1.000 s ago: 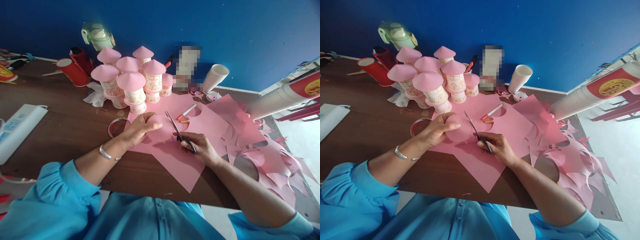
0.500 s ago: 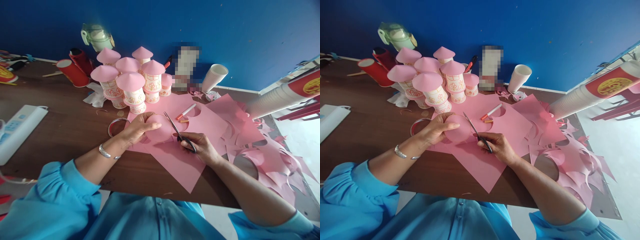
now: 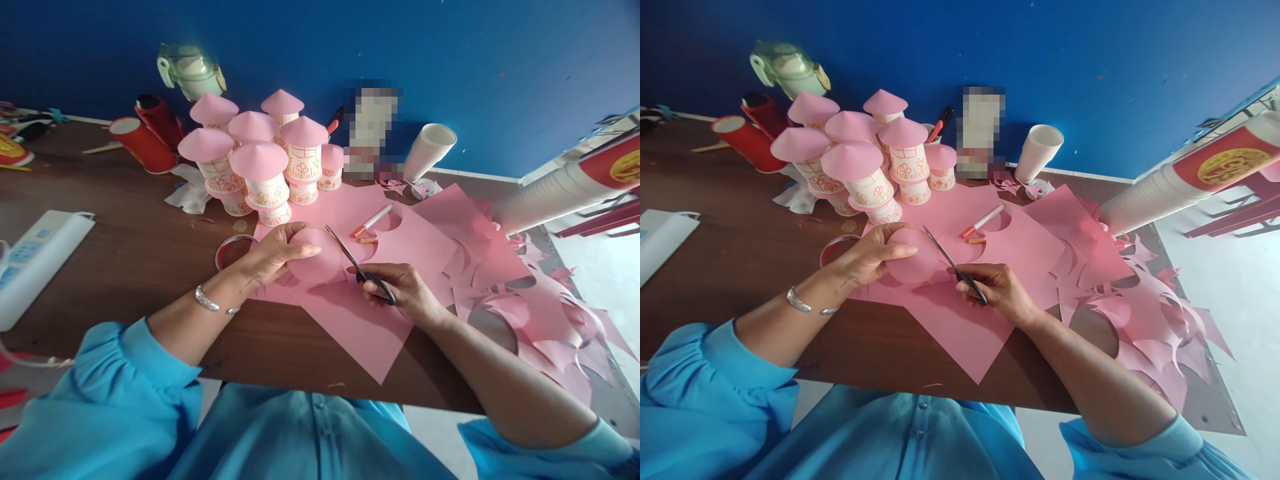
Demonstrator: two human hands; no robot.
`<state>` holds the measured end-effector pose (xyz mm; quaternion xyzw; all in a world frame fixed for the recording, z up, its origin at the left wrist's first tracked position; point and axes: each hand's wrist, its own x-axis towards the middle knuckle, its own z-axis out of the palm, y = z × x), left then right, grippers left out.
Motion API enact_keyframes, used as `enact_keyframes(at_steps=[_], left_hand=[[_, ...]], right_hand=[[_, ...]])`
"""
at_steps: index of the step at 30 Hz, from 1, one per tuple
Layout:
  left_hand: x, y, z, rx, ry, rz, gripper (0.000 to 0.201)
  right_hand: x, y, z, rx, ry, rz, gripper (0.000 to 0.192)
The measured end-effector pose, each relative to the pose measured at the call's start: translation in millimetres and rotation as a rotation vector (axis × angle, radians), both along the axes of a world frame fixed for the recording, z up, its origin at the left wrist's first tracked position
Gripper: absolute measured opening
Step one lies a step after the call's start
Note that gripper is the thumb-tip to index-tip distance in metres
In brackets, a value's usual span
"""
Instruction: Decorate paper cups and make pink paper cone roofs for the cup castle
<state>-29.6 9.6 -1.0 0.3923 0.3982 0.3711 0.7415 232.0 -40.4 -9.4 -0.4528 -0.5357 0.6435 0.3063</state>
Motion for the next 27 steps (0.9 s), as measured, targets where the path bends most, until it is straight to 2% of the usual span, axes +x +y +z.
enact_keyframes(at_steps=[9, 20, 27], left_hand=[[-2.2, 1.7, -2.9, 0.009, -0.018, -0.031, 0.035], [-4.2, 2.8, 0.6, 0.027, -0.016, -0.068, 0.034], [-5.9, 3.8, -3.4, 0.023, -0.047, -0.063, 0.029]], right_hand=[[-1.3, 0.2, 4.8, 0.003, 0.007, 0.024, 0.061], [0.7, 0.9, 0.3, 0.006, 0.053, 0.038, 0.053], [0.5, 0.2, 0.3, -0.032, 0.052, 0.016, 0.056]])
